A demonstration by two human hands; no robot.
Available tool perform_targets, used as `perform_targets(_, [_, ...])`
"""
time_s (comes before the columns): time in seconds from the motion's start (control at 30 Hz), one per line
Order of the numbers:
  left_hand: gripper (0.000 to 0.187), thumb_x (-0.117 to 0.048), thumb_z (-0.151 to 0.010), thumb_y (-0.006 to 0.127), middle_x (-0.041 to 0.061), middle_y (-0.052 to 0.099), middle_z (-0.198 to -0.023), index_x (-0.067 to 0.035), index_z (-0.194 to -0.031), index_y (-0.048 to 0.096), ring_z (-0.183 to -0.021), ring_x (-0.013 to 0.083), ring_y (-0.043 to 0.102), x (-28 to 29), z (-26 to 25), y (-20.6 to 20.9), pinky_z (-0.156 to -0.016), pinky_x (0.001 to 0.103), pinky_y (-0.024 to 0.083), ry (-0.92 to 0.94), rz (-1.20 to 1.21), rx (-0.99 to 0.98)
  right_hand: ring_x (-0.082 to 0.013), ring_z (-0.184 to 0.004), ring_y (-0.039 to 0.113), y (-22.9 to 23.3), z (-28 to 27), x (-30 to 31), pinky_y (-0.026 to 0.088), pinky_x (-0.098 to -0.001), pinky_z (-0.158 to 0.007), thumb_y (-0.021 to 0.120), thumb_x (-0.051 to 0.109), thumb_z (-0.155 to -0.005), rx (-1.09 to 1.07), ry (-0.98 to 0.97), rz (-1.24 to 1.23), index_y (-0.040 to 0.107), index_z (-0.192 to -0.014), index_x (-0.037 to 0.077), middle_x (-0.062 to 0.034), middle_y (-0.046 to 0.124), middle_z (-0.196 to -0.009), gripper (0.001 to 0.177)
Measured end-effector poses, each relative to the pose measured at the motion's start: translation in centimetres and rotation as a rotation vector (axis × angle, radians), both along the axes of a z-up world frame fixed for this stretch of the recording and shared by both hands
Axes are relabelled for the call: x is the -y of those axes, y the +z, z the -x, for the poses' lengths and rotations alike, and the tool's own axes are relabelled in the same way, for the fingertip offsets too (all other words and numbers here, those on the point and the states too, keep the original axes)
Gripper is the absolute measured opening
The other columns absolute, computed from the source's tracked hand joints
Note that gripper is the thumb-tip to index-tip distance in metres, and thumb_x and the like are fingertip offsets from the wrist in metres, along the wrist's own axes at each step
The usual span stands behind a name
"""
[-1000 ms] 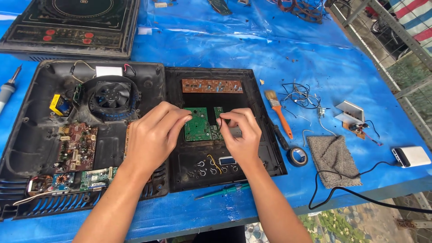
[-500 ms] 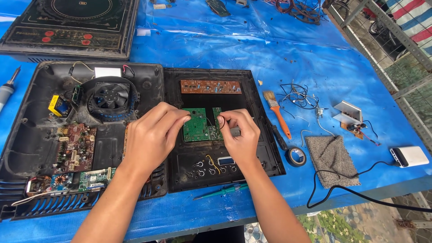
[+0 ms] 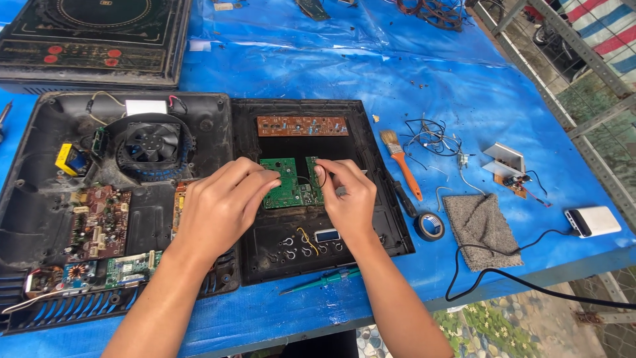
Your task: The person works on a disassembled electronic device, handling various circuit boards and wires. They connect wires to a small circuit board, manipulate components within the device casing, and use a screwdriver to adjust parts on a larger board.
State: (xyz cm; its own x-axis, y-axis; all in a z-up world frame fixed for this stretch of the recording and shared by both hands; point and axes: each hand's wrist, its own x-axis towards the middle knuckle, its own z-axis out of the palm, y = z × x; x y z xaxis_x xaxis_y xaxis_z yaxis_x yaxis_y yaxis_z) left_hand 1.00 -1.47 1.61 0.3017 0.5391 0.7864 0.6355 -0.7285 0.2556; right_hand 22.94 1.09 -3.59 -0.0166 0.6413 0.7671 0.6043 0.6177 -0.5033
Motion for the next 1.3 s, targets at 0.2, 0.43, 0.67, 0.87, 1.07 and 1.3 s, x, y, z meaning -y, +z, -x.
perform_targets(0.2, [0.010,-0.006,-0.095,0.071,0.001,0.067,-0.076,-0.011,-0.091,0.078,-0.055,0.0182,0.061,0.1,-0.1,-0.1,-0.042,0.026,0.050,-0.044,0.048,-0.026,-0.0152,-0.056,0.064,-0.4,0.3,0.1,0.056,-0.0311,-0.053,0.068,0.005,-0.100,-0.052,0.030,0.051,0.077,-0.105,0.007,-0.0056,0.071,-0.080,0.011])
perform_targets(0.43, [0.008,-0.008,-0.094,0.073,0.000,0.068,-0.077,-0.013,-0.091,0.079,-0.057,0.0181,0.063,-0.1,0.0,-0.3,-0.044,0.026,0.052,-0.028,0.063,-0.054,-0.0156,-0.059,0.065,-0.7,0.6,0.3,0.055,-0.0331,-0.055,0.064,0.009,-0.104,-0.290,0.129,0.161,0.074,-0.103,0.006,-0.0091,0.071,-0.078,0.011])
perform_targets(0.67, [0.007,-0.010,-0.097,0.074,-0.002,0.066,-0.075,-0.013,-0.093,0.079,-0.049,0.0155,0.058,-0.1,0.2,-0.1,-0.041,0.024,0.048,0.054,0.054,-0.014,-0.0172,-0.063,0.066,-0.3,0.9,0.5,0.056,-0.0327,-0.060,0.068,0.011,-0.101,-0.171,0.091,0.069,0.076,-0.103,0.011,-0.0047,0.070,-0.079,0.008])
perform_targets(0.87, [0.007,-0.009,-0.098,0.075,0.001,0.068,-0.075,-0.010,-0.093,0.080,-0.049,0.0157,0.059,-0.2,0.3,-0.2,-0.041,0.024,0.049,0.121,0.082,0.036,-0.0240,-0.084,0.069,0.4,1.2,0.8,0.059,-0.0418,-0.076,0.069,0.015,-0.100,-0.038,0.127,0.062,0.074,-0.117,0.011,-0.0095,0.072,-0.104,0.018])
perform_targets(1.07, [0.006,-0.009,-0.097,0.076,0.002,0.070,-0.075,-0.009,-0.093,0.081,-0.051,0.0164,0.062,-0.2,0.3,-0.3,-0.043,0.025,0.051,0.183,0.110,0.036,-0.0283,-0.110,0.064,0.6,1.4,1.1,0.052,-0.0442,-0.096,0.072,0.014,-0.098,0.007,0.172,-0.016,0.067,-0.133,0.009,-0.0107,0.069,-0.125,0.036])
perform_targets(1.3, [0.006,-0.010,-0.097,0.075,0.002,0.071,-0.077,-0.009,-0.095,0.081,-0.053,0.0170,0.065,-0.1,0.2,-0.1,-0.044,0.025,0.053,0.191,0.145,0.037,-0.0300,-0.124,0.059,0.3,1.5,1.1,0.049,-0.0472,-0.105,0.072,0.017,-0.100,-0.031,0.177,-0.061,0.053,-0.151,0.007,-0.0138,0.060,-0.145,0.055])
